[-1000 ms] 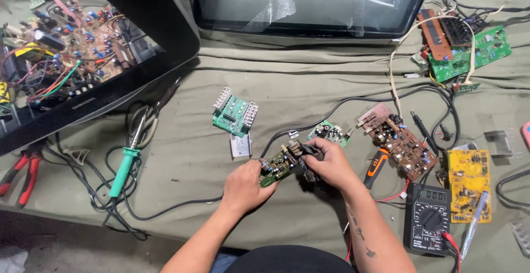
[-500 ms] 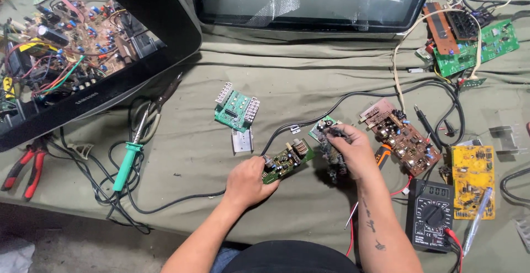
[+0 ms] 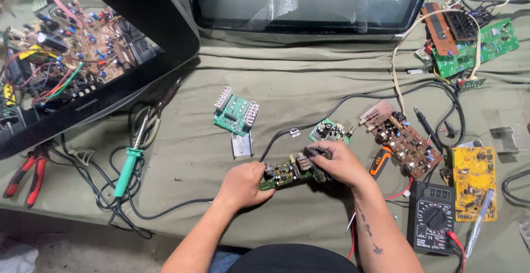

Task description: Repairing a television by inspecting circuit boards and cutting wires with wire cutters

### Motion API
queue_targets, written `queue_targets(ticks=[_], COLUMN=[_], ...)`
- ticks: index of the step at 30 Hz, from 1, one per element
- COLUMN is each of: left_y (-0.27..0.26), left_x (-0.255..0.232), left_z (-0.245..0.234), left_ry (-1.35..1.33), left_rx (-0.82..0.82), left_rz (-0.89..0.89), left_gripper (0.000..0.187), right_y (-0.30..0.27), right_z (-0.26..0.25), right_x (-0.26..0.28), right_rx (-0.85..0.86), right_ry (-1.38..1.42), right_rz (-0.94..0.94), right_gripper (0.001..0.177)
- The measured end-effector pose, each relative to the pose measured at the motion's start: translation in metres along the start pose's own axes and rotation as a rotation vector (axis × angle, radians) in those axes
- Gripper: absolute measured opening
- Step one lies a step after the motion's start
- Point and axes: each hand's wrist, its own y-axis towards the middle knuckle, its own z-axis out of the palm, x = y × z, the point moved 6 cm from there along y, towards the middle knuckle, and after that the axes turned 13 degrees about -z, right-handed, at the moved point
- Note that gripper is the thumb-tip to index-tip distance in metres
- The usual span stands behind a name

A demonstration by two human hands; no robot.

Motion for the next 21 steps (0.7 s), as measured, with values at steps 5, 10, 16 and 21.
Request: queue_targets(ticks=[5, 10, 16, 21], left_y=[-0.001, -0.001, 0.004, 0.010], left_x=[0.001, 0.001, -0.010, -0.021], left_z=[0.002, 0.003, -0.014, -0.035], left_ry=[0.014, -0.006, -0.016, -0.094], left_rx=[0.032, 0.038, 0.012, 0.088], left_rz=[0.009, -0.015, -0.063, -0.129], left_gripper=[0.061, 0.062, 0.059, 0.041], right_y=[0.000, -0.001, 0.000, -0.003], right_z=[0.001, 0.005, 0.012, 0.009], right_x=[0.004, -0.019, -0.019, -0.011], right_rx=[0.022, -0.072, -0.230, -0.265], right_ry=[-0.041, -0.097, -0.034, -0.273], right_rz=[0.039, 0.058, 0.090, 0.090], right_gripper=[0.024, 0.024, 0.023, 0.021])
